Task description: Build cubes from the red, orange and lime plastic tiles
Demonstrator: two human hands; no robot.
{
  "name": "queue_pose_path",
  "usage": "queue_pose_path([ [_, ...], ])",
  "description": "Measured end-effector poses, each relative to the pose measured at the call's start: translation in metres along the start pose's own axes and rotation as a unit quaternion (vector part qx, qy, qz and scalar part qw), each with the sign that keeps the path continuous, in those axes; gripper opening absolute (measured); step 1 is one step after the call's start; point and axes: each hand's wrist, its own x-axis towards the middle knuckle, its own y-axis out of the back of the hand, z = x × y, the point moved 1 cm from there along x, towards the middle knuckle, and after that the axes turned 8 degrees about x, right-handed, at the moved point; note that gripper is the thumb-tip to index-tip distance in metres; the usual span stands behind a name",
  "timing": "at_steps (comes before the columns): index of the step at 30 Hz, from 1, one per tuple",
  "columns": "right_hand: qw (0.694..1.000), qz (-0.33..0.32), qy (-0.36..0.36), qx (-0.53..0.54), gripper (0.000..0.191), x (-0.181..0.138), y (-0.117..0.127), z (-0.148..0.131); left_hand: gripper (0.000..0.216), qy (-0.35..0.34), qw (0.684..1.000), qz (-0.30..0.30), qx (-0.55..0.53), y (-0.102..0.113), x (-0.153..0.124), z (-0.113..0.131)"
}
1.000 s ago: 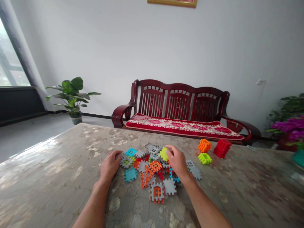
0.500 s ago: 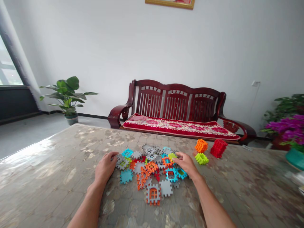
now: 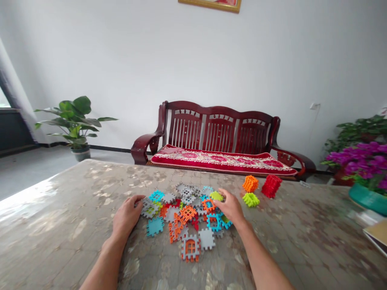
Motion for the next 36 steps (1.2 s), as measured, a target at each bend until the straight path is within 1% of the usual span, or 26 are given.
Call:
queue_pose_path([
  [2, 0.997, 0.07, 0.006, -0.025, 0.057, 0.003, 0.013, 0.003, 0.034, 0.004, 1.0, -0.008, 0.005, -0.001, 0.001, -0.001],
  [4, 0.986, 0.153, -0.013, -0.061, 0.058, 0.006, 0.032, 0.012, 0.035, 0.004, 1.0, -0.015, 0.008, -0.002, 0.002, -0.002],
  [6, 0.967, 0.225, -0.049, -0.114, 0.06, 0.006, 0.053, 0.024, 0.036, 0.005, 1.0, -0.021, 0.01, -0.002, 0.003, -0.002],
  [8, 0.946, 0.266, -0.078, -0.168, 0.061, 0.003, 0.071, 0.037, 0.037, 0.008, 1.0, -0.027, 0.01, -0.003, 0.004, -0.002],
  [10, 0.936, 0.276, -0.092, -0.197, 0.061, -0.002, 0.083, 0.05, 0.038, 0.01, 0.999, -0.031, 0.009, -0.003, 0.004, -0.003],
  [13, 0.934, 0.269, -0.105, -0.213, 0.061, -0.008, 0.091, 0.062, 0.038, 0.003, 1.0, -0.022, 0.003, -0.005, 0.004, -0.004],
  [15, 0.932, 0.266, -0.115, -0.216, 0.06, -0.011, 0.09, 0.065, 0.038, -0.004, 1.0, -0.019, -0.002, -0.006, 0.004, -0.005],
  [19, 0.928, 0.268, -0.134, -0.22, 0.06, -0.01, 0.087, 0.064, 0.038, -0.004, 0.999, -0.034, -0.007, -0.006, 0.004, -0.005],
  [26, 0.933, 0.253, -0.131, -0.221, 0.06, -0.008, 0.084, 0.066, 0.038, 0.005, 0.999, -0.032, -0.001, -0.003, 0.004, -0.003],
  [32, 0.935, 0.254, -0.1, -0.228, 0.057, -0.008, 0.082, 0.072, 0.038, 0.008, 0.999, -0.037, -0.002, 0.001, 0.002, 0.0],
  [34, 0.932, 0.268, -0.08, -0.23, 0.054, -0.008, 0.081, 0.072, 0.038, 0.008, 0.999, -0.035, -0.002, 0.001, 0.001, 0.001],
  [36, 0.93, 0.294, -0.04, -0.218, 0.05, -0.007, 0.078, 0.07, 0.038, 0.008, 1.0, -0.03, -0.002, 0.001, 0.001, 0.001],
])
